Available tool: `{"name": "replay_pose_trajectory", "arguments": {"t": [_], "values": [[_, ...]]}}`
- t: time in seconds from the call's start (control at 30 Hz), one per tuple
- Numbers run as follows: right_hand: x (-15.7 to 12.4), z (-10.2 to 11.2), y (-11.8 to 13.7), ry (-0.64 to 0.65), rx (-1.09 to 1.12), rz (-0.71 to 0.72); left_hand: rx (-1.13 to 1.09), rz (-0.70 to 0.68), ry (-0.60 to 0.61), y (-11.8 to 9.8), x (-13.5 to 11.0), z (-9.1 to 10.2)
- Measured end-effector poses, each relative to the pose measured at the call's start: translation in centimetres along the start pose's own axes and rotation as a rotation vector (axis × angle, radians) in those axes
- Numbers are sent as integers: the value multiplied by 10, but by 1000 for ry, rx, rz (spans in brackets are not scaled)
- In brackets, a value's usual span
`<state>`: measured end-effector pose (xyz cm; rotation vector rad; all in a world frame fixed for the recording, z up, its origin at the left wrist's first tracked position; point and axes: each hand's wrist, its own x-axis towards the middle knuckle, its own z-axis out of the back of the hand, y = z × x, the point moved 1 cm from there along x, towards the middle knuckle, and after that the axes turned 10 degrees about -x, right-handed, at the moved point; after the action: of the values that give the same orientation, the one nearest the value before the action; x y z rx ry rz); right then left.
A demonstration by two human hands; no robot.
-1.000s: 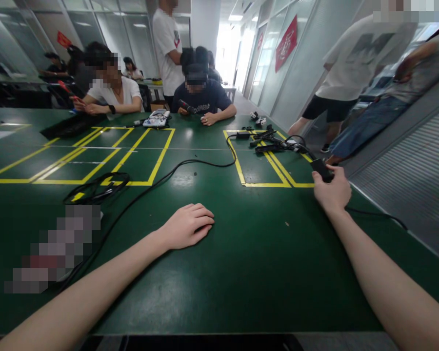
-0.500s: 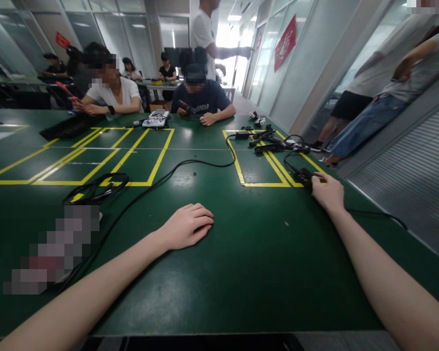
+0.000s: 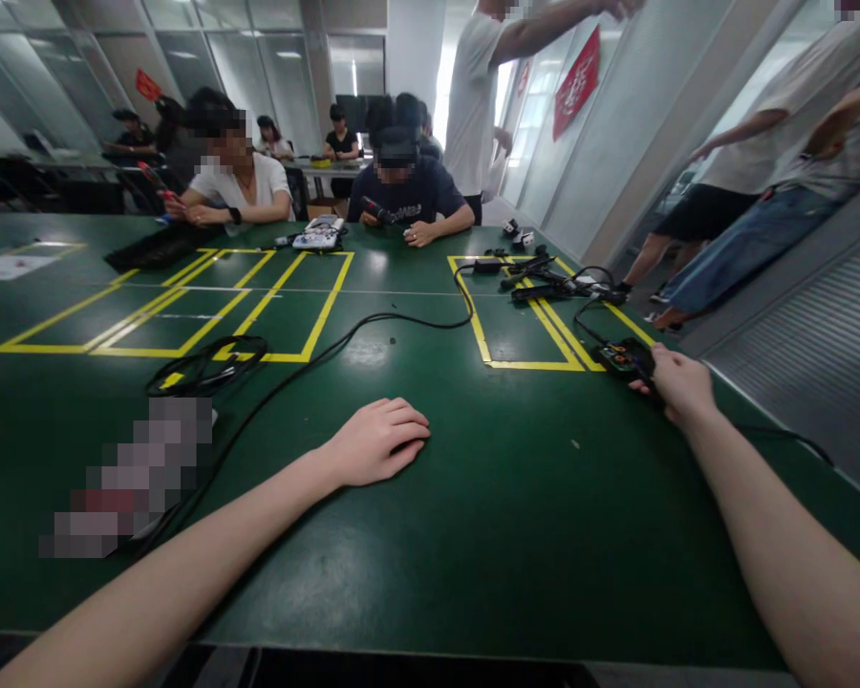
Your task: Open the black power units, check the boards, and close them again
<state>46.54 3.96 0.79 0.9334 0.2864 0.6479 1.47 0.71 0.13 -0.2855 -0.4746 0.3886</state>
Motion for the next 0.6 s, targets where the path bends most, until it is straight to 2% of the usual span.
{"name": "replay_pose_trajectory", "arguments": {"t": [0.2,0.4,0.53,0.6], "values": [[-11,1,7,-9,-30,43,-15,1,1,0,0,0],[-11,1,7,-119,-313,286,-13,7,4,1,0,0],[-3,0,3,-116,-294,329,-13,1,-2,0,0,0],[3,-1,-2,-157,-317,359,-11,0,-4,0,0,0]]}}
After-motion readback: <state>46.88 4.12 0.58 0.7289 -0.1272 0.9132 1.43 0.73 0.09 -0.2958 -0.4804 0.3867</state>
